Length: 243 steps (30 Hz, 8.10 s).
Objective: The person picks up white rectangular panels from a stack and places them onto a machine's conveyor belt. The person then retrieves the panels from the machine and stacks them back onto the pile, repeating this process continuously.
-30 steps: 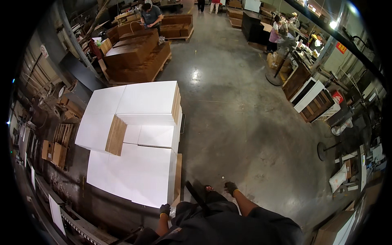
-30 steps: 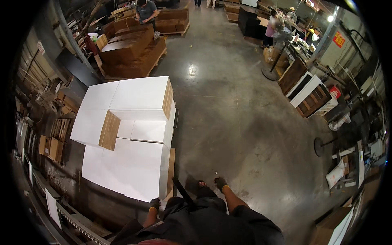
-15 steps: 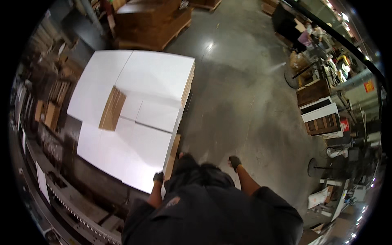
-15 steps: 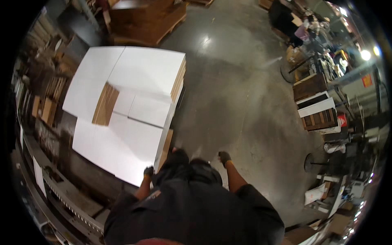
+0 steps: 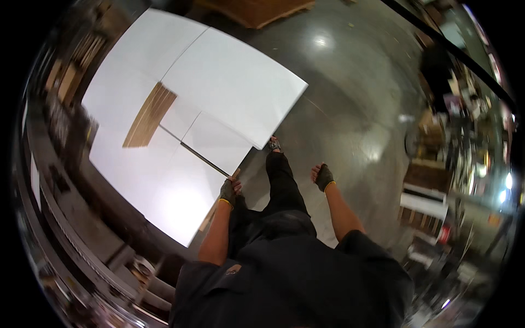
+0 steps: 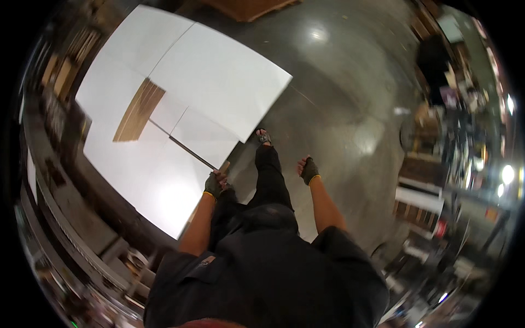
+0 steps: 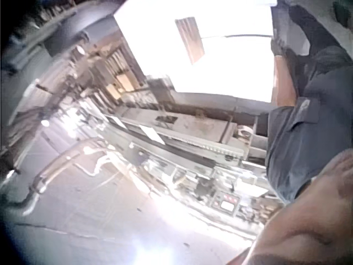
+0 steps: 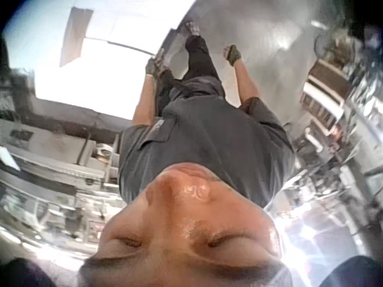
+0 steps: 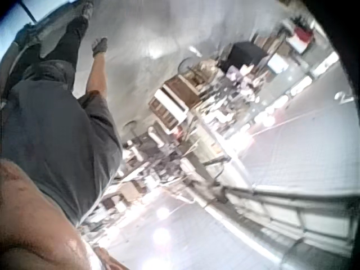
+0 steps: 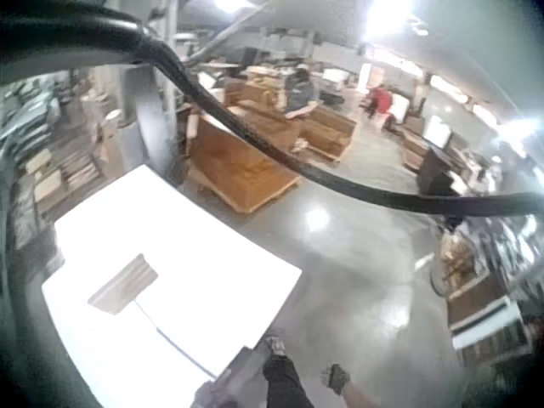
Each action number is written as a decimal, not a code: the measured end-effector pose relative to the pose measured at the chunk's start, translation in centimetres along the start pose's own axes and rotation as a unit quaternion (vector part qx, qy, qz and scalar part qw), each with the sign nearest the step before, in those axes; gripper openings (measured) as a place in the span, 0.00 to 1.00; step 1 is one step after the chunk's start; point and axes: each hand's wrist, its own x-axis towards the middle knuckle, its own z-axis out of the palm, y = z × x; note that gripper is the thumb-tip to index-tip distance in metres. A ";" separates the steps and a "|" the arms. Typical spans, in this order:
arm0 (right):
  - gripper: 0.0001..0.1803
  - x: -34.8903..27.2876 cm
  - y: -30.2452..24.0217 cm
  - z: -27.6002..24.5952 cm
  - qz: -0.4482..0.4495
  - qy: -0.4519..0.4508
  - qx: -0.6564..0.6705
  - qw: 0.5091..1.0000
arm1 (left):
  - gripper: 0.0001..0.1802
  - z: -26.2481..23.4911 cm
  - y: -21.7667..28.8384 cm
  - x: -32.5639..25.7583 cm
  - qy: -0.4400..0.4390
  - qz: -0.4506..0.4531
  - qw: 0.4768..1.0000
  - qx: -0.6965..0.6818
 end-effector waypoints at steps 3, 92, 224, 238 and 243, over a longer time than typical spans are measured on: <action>0.34 6.5 -8.3 7.9 0.024 0.052 -0.079 0.995 | 0.25 4.1 -0.8 3.9 0.003 0.006 1.000 0.000; 0.19 -2.2 49.1 7.1 0.045 -0.111 -0.141 0.983 | 0.47 -35.9 14.0 -13.1 0.022 0.008 0.984 0.175; 0.30 -45.1 105.1 51.5 -0.307 -0.276 -0.700 0.582 | 0.38 -90.7 6.0 -75.1 0.252 0.464 0.555 -0.642; 0.28 -45.8 107.5 52.8 -0.239 -0.291 -0.668 0.642 | 0.42 -90.4 8.0 -77.9 0.493 0.258 0.631 -0.540; 0.27 -47.2 108.2 54.9 -0.225 -0.262 -0.661 0.666 | 0.42 -91.9 8.6 -76.8 0.501 0.206 0.681 -0.492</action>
